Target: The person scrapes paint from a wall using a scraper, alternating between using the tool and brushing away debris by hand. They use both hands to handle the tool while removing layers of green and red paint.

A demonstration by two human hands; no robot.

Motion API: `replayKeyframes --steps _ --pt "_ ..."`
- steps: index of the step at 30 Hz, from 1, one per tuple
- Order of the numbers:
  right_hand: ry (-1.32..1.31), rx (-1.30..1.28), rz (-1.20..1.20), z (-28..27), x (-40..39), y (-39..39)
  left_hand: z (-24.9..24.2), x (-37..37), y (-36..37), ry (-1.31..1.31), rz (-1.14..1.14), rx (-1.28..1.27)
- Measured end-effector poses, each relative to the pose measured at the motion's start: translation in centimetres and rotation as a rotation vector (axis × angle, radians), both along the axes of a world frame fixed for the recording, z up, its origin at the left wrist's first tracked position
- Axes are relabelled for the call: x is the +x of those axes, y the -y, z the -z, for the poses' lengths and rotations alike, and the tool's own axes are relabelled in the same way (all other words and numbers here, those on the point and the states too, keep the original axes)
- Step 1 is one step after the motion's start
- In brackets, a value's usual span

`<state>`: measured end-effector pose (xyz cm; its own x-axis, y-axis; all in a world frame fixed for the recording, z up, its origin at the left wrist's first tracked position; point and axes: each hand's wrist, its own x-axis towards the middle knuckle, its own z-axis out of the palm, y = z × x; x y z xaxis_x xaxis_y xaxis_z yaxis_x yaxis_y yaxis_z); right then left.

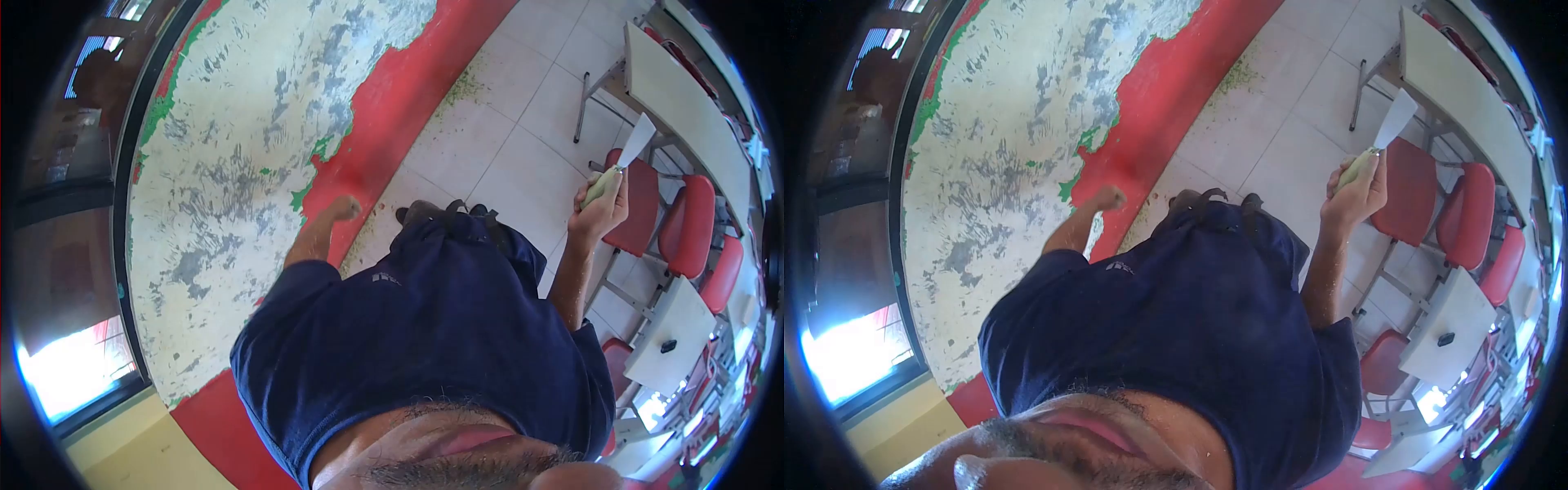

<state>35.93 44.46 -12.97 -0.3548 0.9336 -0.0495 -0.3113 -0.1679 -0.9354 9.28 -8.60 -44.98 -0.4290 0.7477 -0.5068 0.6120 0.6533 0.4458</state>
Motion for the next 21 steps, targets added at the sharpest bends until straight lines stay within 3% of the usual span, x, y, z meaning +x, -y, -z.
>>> replayKeyframes --steps 3,5,7,9,13,21 --pt "0.055 -0.043 -0.03 0.9 -1.6 -0.8 -5.8 6.5 1.6 0.16 -0.618 -0.142" --pt "0.078 -0.082 -0.081 1.7 -3.0 -0.9 -8.2 7.6 3.7 -0.291 -0.698 -0.034" --pt "0.066 -0.116 -0.137 2.3 -4.8 -0.4 -9.7 6.7 7.8 -0.562 -0.677 -0.009" --pt "0.067 -0.113 -0.174 2.8 -6.6 0.6 -14.8 6.5 9.3 -0.633 -0.742 -0.06" --pt "0.058 -0.166 -0.315 3.6 -9.2 3.4 -23.6 6.2 12.0 -0.831 -0.639 0.099" --pt "0.144 -0.176 -0.554 4.4 -12.2 11.0 -32.0 7.1 13.2 -0.679 -0.651 0.101"
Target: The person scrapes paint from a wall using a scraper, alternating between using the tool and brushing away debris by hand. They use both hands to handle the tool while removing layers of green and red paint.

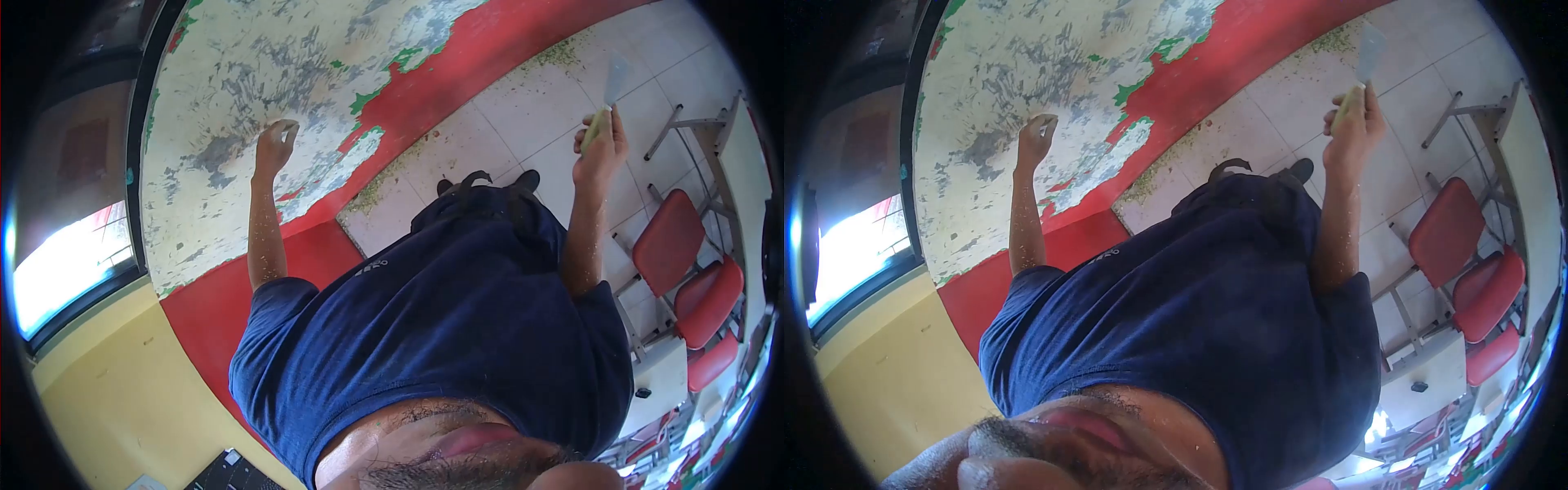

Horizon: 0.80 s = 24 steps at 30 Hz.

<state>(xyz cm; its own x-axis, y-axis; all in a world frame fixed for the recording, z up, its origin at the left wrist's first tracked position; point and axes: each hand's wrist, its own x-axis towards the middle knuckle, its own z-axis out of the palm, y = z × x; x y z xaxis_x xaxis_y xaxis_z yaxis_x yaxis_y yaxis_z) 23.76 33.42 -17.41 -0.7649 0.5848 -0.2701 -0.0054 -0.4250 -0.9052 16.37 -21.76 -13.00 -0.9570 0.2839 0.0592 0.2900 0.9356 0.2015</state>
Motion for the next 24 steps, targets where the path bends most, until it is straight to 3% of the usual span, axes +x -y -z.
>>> replayKeyframes --steps 7,9,15,21,24 --pt "-0.186 0.059 -0.247 -3.5 -3.6 13.3 -0.4 -4.3 -7.1 0.211 0.079 0.347" --pt "-0.255 0.044 -0.326 -5.1 -4.5 17.1 -1.5 -6.3 -11.1 0.457 0.092 0.804" --pt "-0.34 0.113 -0.527 -7.4 -5.8 23.2 -5.7 -11.1 -21.0 0.842 0.269 1.596" --pt "-0.28 0.172 -0.53 -4.9 -7.5 20.8 -5.5 -12.9 -24.9 0.757 0.184 1.398" --pt "-0.25 0.399 -0.364 -3.6 -9.6 17.7 -3.7 -14.7 -29.6 0.641 0.084 1.372"
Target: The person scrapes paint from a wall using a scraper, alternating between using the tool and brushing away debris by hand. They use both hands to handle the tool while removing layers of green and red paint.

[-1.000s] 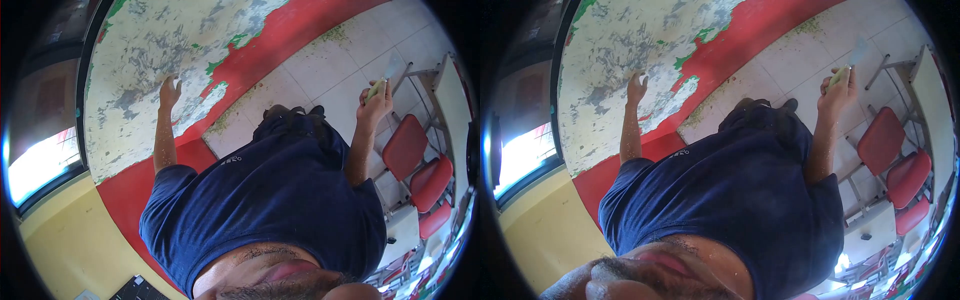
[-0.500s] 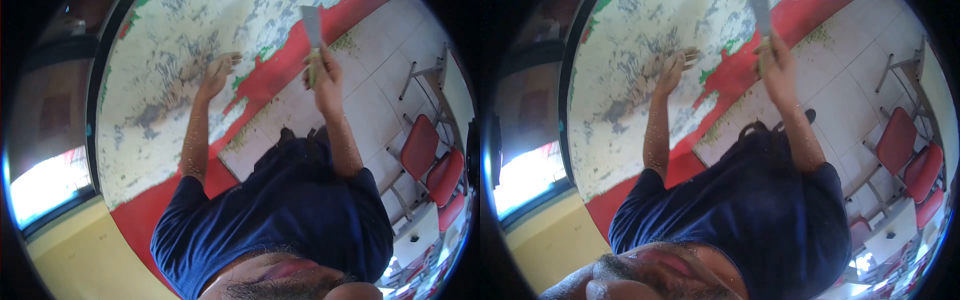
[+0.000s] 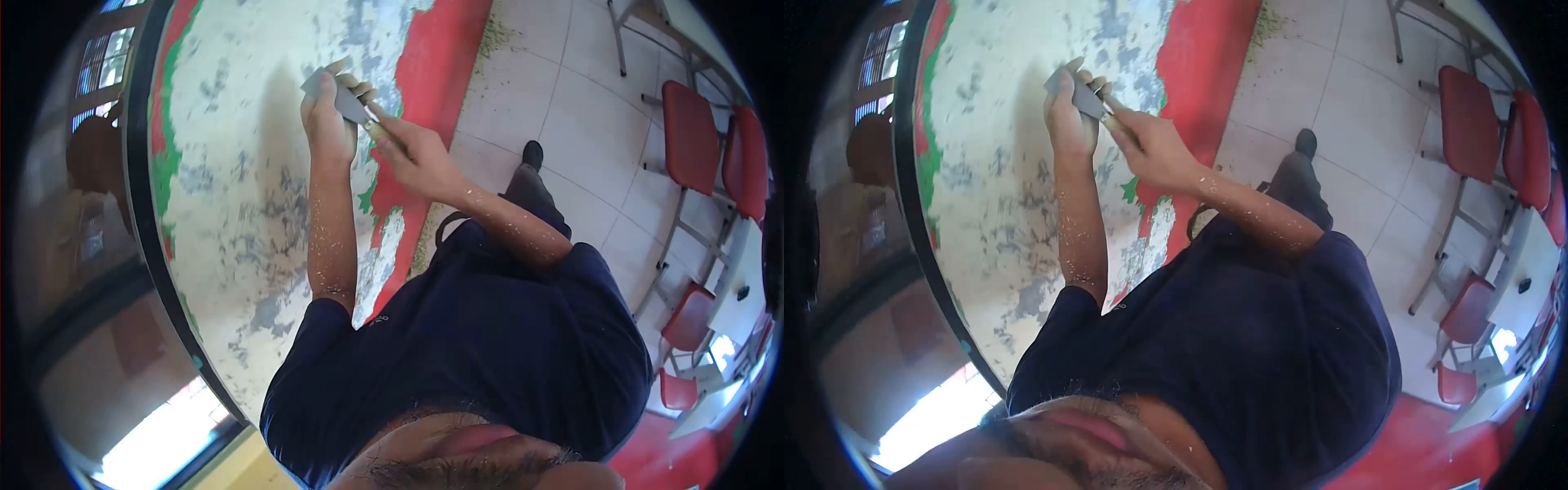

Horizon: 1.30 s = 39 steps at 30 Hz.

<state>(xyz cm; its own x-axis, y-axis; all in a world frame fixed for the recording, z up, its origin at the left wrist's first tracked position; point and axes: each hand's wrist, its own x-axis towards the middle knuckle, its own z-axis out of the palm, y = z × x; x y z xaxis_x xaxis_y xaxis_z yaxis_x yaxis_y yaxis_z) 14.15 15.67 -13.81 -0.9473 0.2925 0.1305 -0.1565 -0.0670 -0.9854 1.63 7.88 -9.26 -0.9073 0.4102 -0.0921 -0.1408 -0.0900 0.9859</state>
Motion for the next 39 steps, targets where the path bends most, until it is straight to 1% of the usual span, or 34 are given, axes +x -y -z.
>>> replayKeyframes --steps 1,4,7,10,11,14,16,17,21,23,26,29,30,32,34,35,37,38,39 --pt "-0.042 0.018 0.055 0.8 -0.8 -0.8 0.8 -0.3 -1.3 0.032 -0.028 -0.013" --pt "-0.015 0.057 0.019 2.9 -3.2 -4.0 4.3 -1.6 -4.0 0.133 -0.132 -0.06" --pt "0.106 -0.047 -0.04 5.6 -5.3 -6.6 8.1 -3.8 -6.1 0.227 -0.168 -0.089" --pt "0.218 -0.142 -0.05 7.0 -7.0 -9.2 10.6 -5.7 -8.6 0.367 -0.155 -0.116" --pt "0.162 -0.054 0.061 7.9 -7.9 -9.3 11.0 -6.4 -9.6 0.419 -0.154 -0.138" --pt "0.217 -0.073 0.109 9.7 -11.2 -11.0 13.1 -10.2 -11.3 0.544 -0.08 -0.133" --pt "0.265 -0.09 0.077 10.8 -14.0 -12.7 13.6 -12.9 -12.8 0.647 -0.042 -0.098" --pt "0.29 -0.102 0.06 11.2 -15.3 -13.4 13.8 -14.2 -13.5 0.66 -0.012 -0.128" --pt "0.394 -0.185 0.054 10.5 -19.5 -16.3 15.1 -18.9 -17.6 0.625 0.062 -0.141" --pt "0.393 -0.15 0.123 10.5 -21.2 -17.7 15.8 -20.7 -20.2 0.585 0.063 -0.152" --pt "0.452 -0.22 0.178 10.2 -22.6 -19.9 16.6 -22.3 -23.8 0.577 0.095 -0.171" --pt "0.472 -0.317 0.222 12.2 -24.0 -22.2 17.6 -23.7 -27.0 0.599 0.138 -0.23" --pt "0.468 -0.307 0.235 12.6 -24.4 -23.1 18.2 -24.3 -27.7 0.594 0.158 -0.255" --pt "0.42 -0.155 0.3 14.3 -25.9 -25.3 20.0 -26.2 -29.6 0.569 0.2 -0.296" --pt "0.342 0.123 0.381 17.1 -27.9 -27.1 21.8 -28.2 -31.6 0.538 0.195 -0.362" --pt "0.305 0.124 0.389 18.3 -28.9 -28.2 22.6 -29.1 -32.7 0.507 0.173 -0.416" --pt "0.406 0.121 0.273 19.2 -31.0 -30.6 23.1 -30.6 -35.4 0.432 0.126 -0.527" --pt "0.455 0.12 0.218 19.7 -32.1 -31.8 23.7 -31.5 -36.8 0.448 0.1 -0.517" --pt "0.401 0.063 0.251 20.8 -33.5 -32.6 24.5 -32.6 -38.1 0.465 0.077 -0.506"
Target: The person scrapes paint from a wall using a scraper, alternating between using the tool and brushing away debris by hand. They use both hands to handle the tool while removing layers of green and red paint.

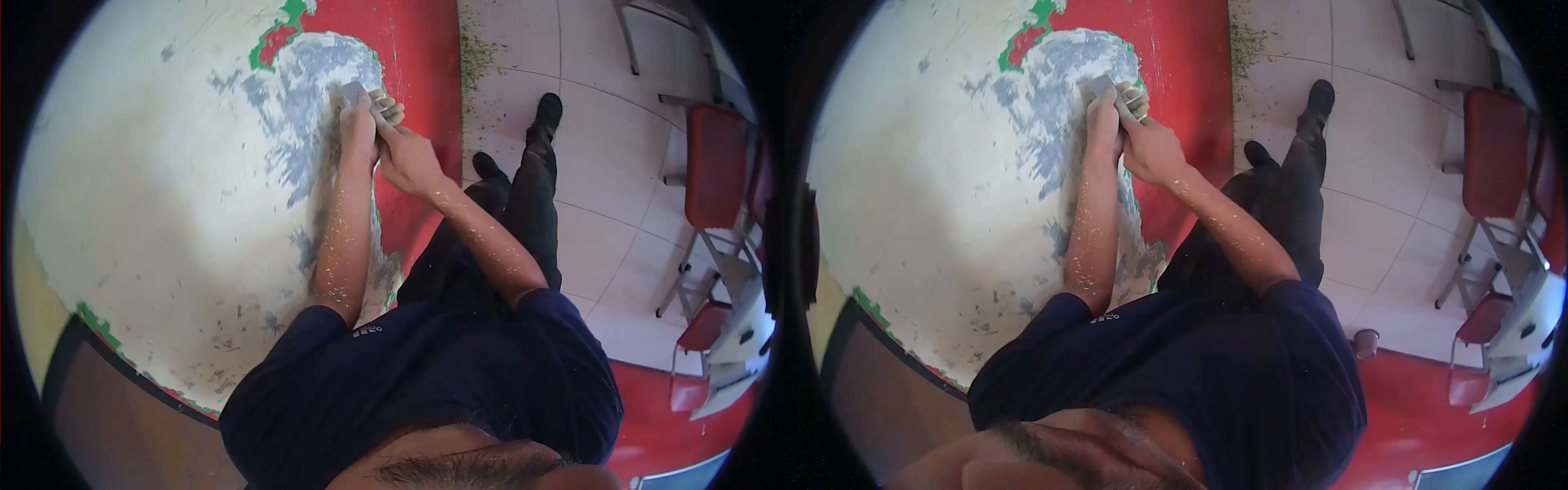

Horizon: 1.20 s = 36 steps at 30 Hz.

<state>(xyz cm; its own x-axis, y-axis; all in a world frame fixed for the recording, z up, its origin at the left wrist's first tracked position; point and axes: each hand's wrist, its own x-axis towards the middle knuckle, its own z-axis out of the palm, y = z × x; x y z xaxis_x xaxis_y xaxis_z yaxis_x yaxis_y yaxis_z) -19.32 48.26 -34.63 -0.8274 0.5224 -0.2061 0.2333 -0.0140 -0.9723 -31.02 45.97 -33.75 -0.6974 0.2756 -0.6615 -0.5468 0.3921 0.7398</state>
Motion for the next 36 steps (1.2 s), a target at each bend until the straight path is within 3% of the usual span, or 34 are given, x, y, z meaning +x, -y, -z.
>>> replayKeyframes --steps 4,6,9,14,18,22,25,30,34,36 --pt "-0.07 -0.327 0.178 2.6 -3.6 -3.4 2.8 -3.9 -3.0 0.031 -0.094 -0.062" --pt "-0.082 -0.303 0.169 4.5 -6.3 -5.2 4.9 -6.1 -3.7 -0.085 -0.095 -0.143" --pt "-0.06 -0.369 0.175 5.4 -7.6 -6.6 5.5 -6.6 -6.9 -0.013 -0.233 -0.073" --pt "0.015 -0.419 0.037 6.5 -6.9 -8.7 6.0 -5.6 -7.9 0.014 -0.293 -0.224" --pt "-0.02 -0.365 0.07 6.0 -6.4 -8.3 5.1 -5.1 -8.0 -0.012 -0.299 -0.255" --pt "-0.094 -0.391 0.152 5.7 -8.6 -6.3 2.9 -6.4 -8.7 -0.115 -0.137 -0.258" --pt "-0.139 -0.4 -0.008 6.3 -6.5 -5.9 2.2 -5.0 -6.9 -0.051 -0.184 -0.188" --pt "-0.207 -0.568 -0.251 5.4 -5.1 -8.1 1.1 -4.8 -5.0 -0.116 -0.044 0.128" --pt "-0.361 -0.559 -0.294 4.5 -7.4 -10.8 -0.8 -5.8 -7.8 -0.165 -0.18 0.199" --pt "-0.279 -0.546 -0.348 5.1 -7.6 -11.3 -0.4 -5.8 -7.6 -0.132 -0.205 0.276"
